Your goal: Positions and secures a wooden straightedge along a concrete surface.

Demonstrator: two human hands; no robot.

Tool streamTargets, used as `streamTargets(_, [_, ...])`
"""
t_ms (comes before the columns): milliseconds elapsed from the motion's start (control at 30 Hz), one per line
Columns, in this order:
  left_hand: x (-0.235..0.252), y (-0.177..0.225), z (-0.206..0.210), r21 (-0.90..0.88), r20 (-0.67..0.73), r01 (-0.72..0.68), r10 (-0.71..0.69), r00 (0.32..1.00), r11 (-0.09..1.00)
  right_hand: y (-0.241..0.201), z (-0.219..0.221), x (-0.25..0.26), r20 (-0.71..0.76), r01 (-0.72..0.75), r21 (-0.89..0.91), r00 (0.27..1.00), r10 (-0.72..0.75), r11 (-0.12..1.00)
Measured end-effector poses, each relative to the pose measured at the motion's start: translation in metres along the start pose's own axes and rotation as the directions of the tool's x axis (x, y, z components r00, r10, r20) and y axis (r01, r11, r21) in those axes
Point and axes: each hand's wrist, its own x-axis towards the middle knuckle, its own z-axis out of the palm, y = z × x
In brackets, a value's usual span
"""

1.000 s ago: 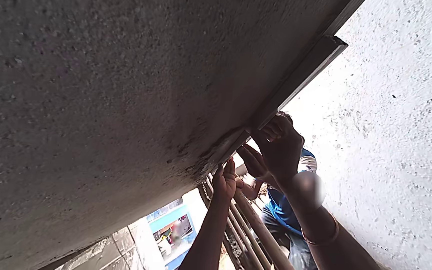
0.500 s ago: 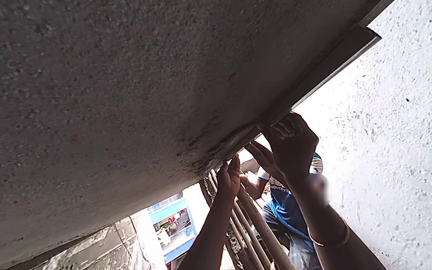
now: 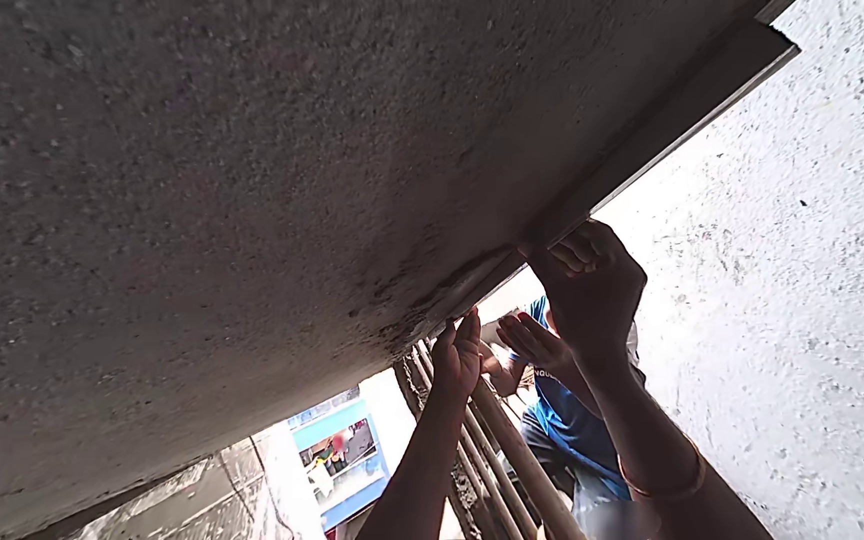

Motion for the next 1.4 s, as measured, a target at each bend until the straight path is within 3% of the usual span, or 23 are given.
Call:
streamTargets(900, [0.006, 0.002, -0.013, 0.038, -0.001, -0.01, 0.01, 1.0, 0.999, 0.008, 0.005, -0.008, 0.008, -0.023, -0.014, 1.0, 0.023, 1.0])
streamTargets(1167, [0.005, -0.002, -0.018, 0.076, -0.038, -0.008, 0.01, 0.999, 0.997, 0.005, 0.002, -0.01, 0.054, -0.101, -0.062, 0.993, 0.105, 0.993])
streamTargets(1400, [0.005, -0.013, -0.022, 0.134, -0.008, 0.019, -0.018, 1.0, 0.991, 0.009, 0.002, -0.007, 0.076, -0.016, -0.071, 0.997, 0.021, 0.997])
